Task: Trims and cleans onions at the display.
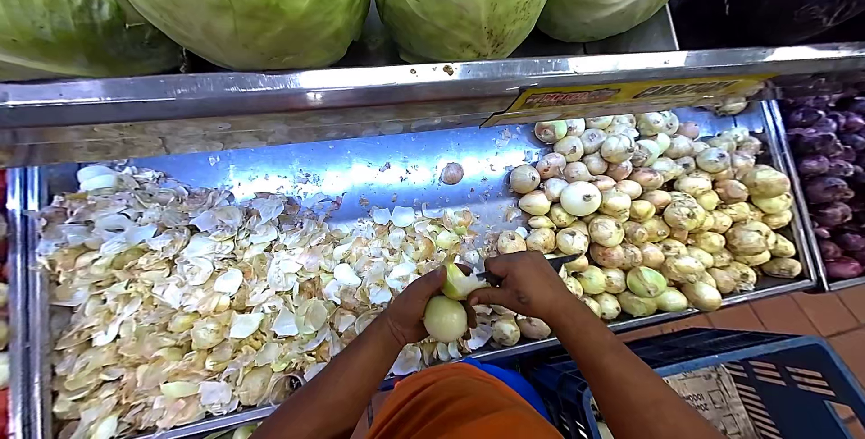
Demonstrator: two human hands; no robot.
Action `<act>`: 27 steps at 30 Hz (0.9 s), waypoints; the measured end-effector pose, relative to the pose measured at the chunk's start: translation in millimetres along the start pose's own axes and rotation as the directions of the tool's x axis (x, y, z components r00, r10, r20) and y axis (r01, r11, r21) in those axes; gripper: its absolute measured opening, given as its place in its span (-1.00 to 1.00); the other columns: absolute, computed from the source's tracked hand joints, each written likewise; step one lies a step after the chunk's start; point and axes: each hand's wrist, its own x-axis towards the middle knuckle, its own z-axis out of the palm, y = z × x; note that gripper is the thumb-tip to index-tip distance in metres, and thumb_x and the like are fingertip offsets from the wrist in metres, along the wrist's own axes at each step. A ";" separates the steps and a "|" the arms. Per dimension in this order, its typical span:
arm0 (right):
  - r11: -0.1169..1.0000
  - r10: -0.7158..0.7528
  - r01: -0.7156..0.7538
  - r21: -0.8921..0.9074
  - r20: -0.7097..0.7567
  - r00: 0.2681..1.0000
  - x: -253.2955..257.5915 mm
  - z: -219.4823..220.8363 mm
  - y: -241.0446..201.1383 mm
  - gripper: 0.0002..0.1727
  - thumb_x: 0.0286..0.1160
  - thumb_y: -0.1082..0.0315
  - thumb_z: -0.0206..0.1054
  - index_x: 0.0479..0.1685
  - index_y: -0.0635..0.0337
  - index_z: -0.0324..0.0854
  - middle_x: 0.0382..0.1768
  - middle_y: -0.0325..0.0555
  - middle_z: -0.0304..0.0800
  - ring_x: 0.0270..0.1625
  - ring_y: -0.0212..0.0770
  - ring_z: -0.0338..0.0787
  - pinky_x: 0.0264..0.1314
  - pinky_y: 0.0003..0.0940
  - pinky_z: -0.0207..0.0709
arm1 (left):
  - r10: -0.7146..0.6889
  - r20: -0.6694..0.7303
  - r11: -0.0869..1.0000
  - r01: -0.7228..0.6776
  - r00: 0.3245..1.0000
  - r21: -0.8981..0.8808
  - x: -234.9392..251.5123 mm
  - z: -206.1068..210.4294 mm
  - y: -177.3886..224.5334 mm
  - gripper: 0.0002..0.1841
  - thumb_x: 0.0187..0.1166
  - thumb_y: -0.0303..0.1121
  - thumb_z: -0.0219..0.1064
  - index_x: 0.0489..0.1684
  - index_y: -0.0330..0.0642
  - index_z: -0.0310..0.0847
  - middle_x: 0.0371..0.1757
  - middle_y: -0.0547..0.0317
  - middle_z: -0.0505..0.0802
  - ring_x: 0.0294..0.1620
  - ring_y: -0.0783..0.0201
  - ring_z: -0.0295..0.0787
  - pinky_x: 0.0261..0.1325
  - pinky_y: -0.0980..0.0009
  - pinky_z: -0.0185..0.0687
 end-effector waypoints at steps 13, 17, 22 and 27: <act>0.940 -0.229 0.213 -0.265 -0.031 0.973 -17.3 18.0 19.8 -0.19 0.49 -0.56 0.04 -0.79 -0.02 0.44 -0.86 -0.31 0.35 -0.77 -0.27 0.51 -0.74 -0.25 0.34 | 0.092 -0.639 0.993 -0.024 0.764 0.114 27.2 33.7 -23.8 -0.53 0.82 0.01 0.05 0.29 -0.24 0.52 -0.05 -0.16 0.82 -0.07 0.01 0.83 0.03 0.08 0.80; 0.928 -0.148 0.120 -0.352 -0.056 0.987 -24.0 18.6 11.3 -0.19 0.51 -0.54 0.02 -0.79 -0.01 0.44 -0.87 -0.27 0.35 -0.79 -0.22 0.52 -0.78 -0.21 0.32 | 0.146 -0.699 0.988 -0.072 0.700 0.134 35.7 35.9 -31.8 -0.50 0.84 -0.01 0.04 0.44 -0.26 0.41 0.00 -0.19 0.82 -0.03 -0.01 0.84 0.07 0.07 0.80; 0.904 -0.033 0.034 -0.425 0.010 0.999 -32.5 9.2 -3.3 -0.19 0.49 -0.55 0.02 -0.74 0.02 0.51 -0.85 -0.21 0.42 -0.76 -0.13 0.61 -0.77 -0.15 0.40 | 0.142 -0.697 0.988 -0.063 0.703 0.139 42.5 37.6 -39.1 -0.48 0.87 -0.02 -0.02 0.45 -0.30 0.44 0.01 -0.17 0.83 0.01 0.03 0.84 0.12 0.10 0.79; 0.931 0.338 -0.351 -0.100 0.600 0.725 -24.4 -48.7 -22.2 -0.20 0.39 -0.53 0.26 0.02 0.10 0.71 -0.21 0.01 0.80 -0.05 0.10 0.82 0.05 0.28 0.64 | 0.104 -0.579 0.989 -0.026 0.809 0.142 40.1 25.2 -34.0 -0.43 0.89 0.03 -0.20 0.38 -0.28 0.50 0.03 -0.19 0.82 0.04 0.00 0.83 0.15 0.04 0.78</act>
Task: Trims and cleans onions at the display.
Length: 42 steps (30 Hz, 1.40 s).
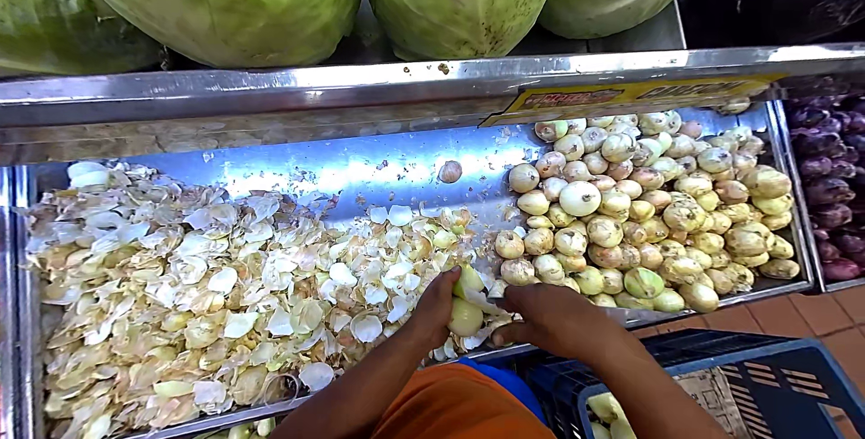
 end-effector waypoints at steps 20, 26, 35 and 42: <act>0.846 0.099 0.238 0.477 -0.580 0.809 23.8 65.5 11.5 -0.46 0.16 0.01 0.57 0.21 -0.05 0.75 -0.34 -0.35 0.83 -0.37 -0.43 0.76 -0.26 -0.29 0.72 | 0.000 0.259 0.672 -0.192 0.966 0.716 -16.5 15.6 26.4 -0.27 0.58 0.25 0.28 0.58 -0.06 0.37 0.04 0.09 0.83 0.05 0.26 0.82 0.23 0.12 0.73; 0.743 0.122 0.399 0.538 -0.695 0.709 21.9 77.4 13.2 -0.60 0.21 0.00 0.56 -0.13 0.11 0.80 -0.55 -0.39 0.75 -0.56 -0.51 0.64 -0.48 -0.45 0.60 | 0.177 0.306 0.775 -0.324 0.935 0.542 -20.2 9.1 16.8 -0.49 0.77 0.00 0.11 0.51 -0.13 0.53 0.05 0.14 0.85 0.06 0.38 0.81 0.26 0.30 0.73; -0.177 0.150 0.618 0.766 -0.599 0.787 27.0 108.4 30.6 -0.61 0.26 0.03 0.63 -0.15 0.12 0.74 -0.76 -0.34 0.55 -0.82 -0.50 0.43 -0.76 -0.55 0.38 | 0.269 0.321 0.608 -0.419 0.908 0.674 -22.5 13.9 15.3 -0.55 0.67 -0.14 0.10 0.48 0.05 0.62 0.15 0.19 0.85 0.13 0.39 0.78 0.28 0.27 0.68; 0.065 0.298 0.471 0.880 -0.468 0.832 16.2 89.5 10.3 -0.54 0.24 0.11 0.64 -0.03 0.24 0.67 -0.47 -0.17 0.77 -0.73 -0.45 0.47 -0.71 -0.54 0.38 | 0.297 0.195 0.401 -0.308 0.935 0.863 -30.0 28.7 11.7 -0.59 0.61 -0.17 0.11 0.34 0.03 0.70 0.00 0.12 0.89 0.09 0.15 0.83 0.24 -0.02 0.67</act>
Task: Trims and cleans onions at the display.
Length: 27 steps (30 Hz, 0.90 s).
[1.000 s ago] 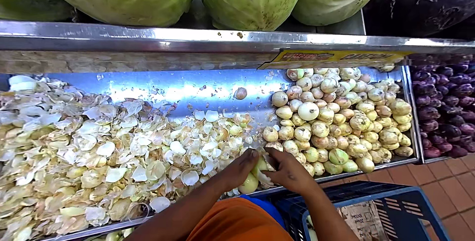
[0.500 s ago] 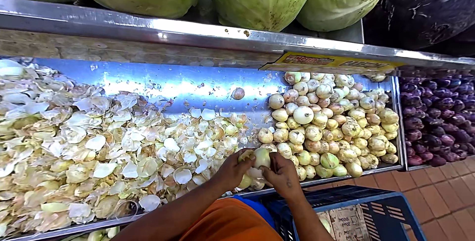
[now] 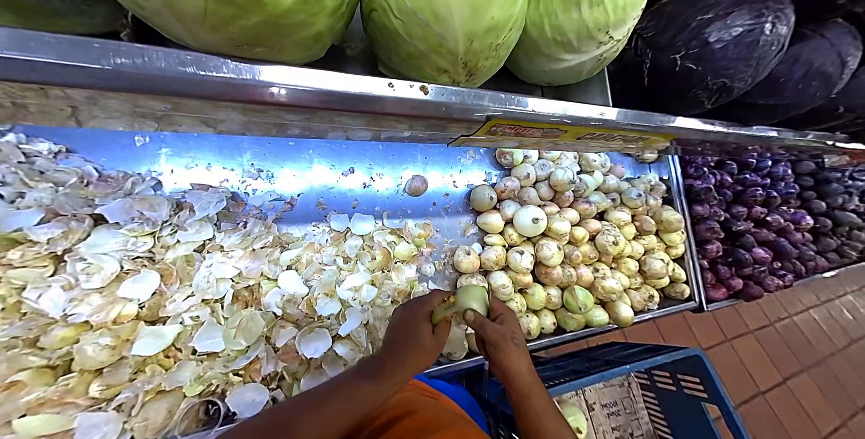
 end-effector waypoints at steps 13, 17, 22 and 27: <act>0.744 -0.374 0.241 0.623 0.090 0.923 -9.9 -96.4 -5.5 -0.58 0.26 0.02 0.63 -0.05 0.13 0.82 -0.74 -0.27 0.66 -0.76 -0.39 0.58 -0.64 -0.44 0.51 | -0.290 0.038 0.932 0.291 0.956 -0.215 44.6 -18.7 -48.4 -0.20 0.64 0.29 0.18 0.60 -0.24 0.33 0.12 -0.22 0.79 0.14 -0.07 0.80 0.25 -0.15 0.68; 0.741 -0.442 0.259 0.620 0.159 0.883 -13.7 -105.2 -6.1 -0.61 0.38 0.09 0.57 0.08 0.11 0.78 -0.59 -0.17 0.77 -0.69 -0.34 0.65 -0.58 -0.41 0.56 | -0.382 -0.110 0.920 0.389 0.917 0.045 59.4 -28.6 -45.4 0.25 0.23 0.35 0.56 0.90 -0.13 -0.07 0.64 -0.33 0.44 0.48 -0.29 0.57 0.43 -0.28 0.54; 0.822 -0.381 0.254 0.509 0.160 0.911 -15.1 -80.6 -1.3 -0.62 0.33 0.15 0.60 0.14 -0.10 0.73 -0.48 -0.21 0.80 -0.62 -0.41 0.64 -0.55 -0.46 0.54 | 0.086 0.187 0.996 -0.085 0.979 -0.012 18.9 -12.4 37.6 -0.21 0.44 0.31 0.41 0.57 -0.03 0.54 0.39 0.03 0.73 0.24 0.06 0.76 0.35 -0.04 0.68; 0.847 -0.329 0.227 0.480 0.139 0.934 -16.9 -51.4 0.2 -0.48 0.20 0.25 0.66 0.24 -0.16 0.68 -0.31 -0.26 0.89 -0.48 -0.49 0.74 -0.42 -0.56 0.63 | 0.312 0.092 0.945 -0.299 0.946 -0.131 11.2 22.3 50.1 -0.48 0.56 0.11 0.41 0.37 0.03 0.74 0.23 0.16 0.80 0.21 0.24 0.75 0.32 0.09 0.68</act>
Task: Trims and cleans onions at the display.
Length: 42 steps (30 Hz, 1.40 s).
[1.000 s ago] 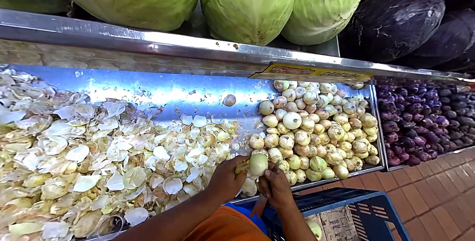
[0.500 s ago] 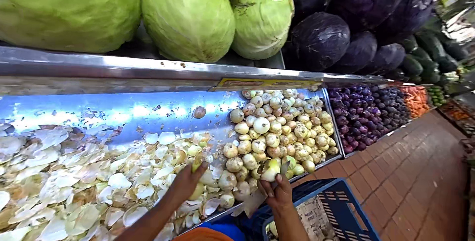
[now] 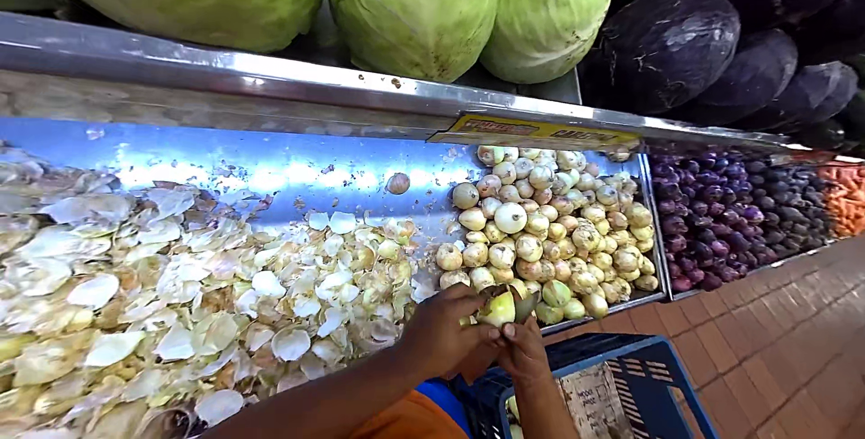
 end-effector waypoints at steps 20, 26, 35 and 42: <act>0.990 0.008 -0.012 -0.138 -0.033 0.999 2.2 -5.0 7.1 -0.41 0.09 0.23 0.73 0.23 -0.10 0.65 -0.15 -0.16 0.83 -0.46 -0.47 0.65 -0.46 -0.54 0.53 | 0.146 -0.302 0.982 -0.175 0.942 -0.073 -9.1 -5.4 -25.0 -0.73 0.73 -0.13 0.27 -0.22 -0.03 0.85 -0.14 0.36 0.87 -0.10 0.50 0.78 0.03 0.40 0.76; 0.984 0.024 -0.039 -0.176 -0.088 0.996 -7.1 -8.8 -11.2 -0.47 0.12 0.14 0.71 0.15 -0.09 0.69 -0.38 -0.25 0.76 -0.60 -0.50 0.54 -0.56 -0.55 0.45 | -0.386 -0.082 0.919 0.376 0.919 -0.116 5.8 -45.5 -58.4 -0.44 0.87 0.02 -0.08 0.50 -0.23 0.53 0.13 -0.05 0.83 0.15 0.03 0.80 0.31 -0.11 0.65; 0.493 0.330 -0.711 -0.502 -0.648 0.686 -116.4 -72.8 -100.0 -0.51 0.12 -0.05 0.61 0.02 -0.01 0.75 -0.51 -0.31 0.71 -0.75 -0.48 0.37 -0.74 -0.53 0.26 | -0.886 -0.024 0.337 0.608 0.463 -0.719 -30.8 -80.2 -155.1 -0.49 0.77 -0.08 0.15 0.50 -0.27 0.40 0.16 -0.21 0.78 0.05 -0.07 0.80 0.07 -0.06 0.73; -0.081 0.168 -0.853 -0.516 -0.851 0.498 -169.4 -102.8 -93.3 -0.30 0.32 -0.12 0.59 0.24 0.32 0.68 -0.07 0.28 0.80 0.02 0.23 0.77 0.17 0.39 0.54 | -0.751 0.263 0.115 0.513 0.605 -0.851 -18.9 -52.2 -112.1 -0.57 0.78 -0.15 0.03 0.38 -0.29 0.46 0.06 -0.24 0.82 0.02 -0.13 0.84 0.11 -0.09 0.75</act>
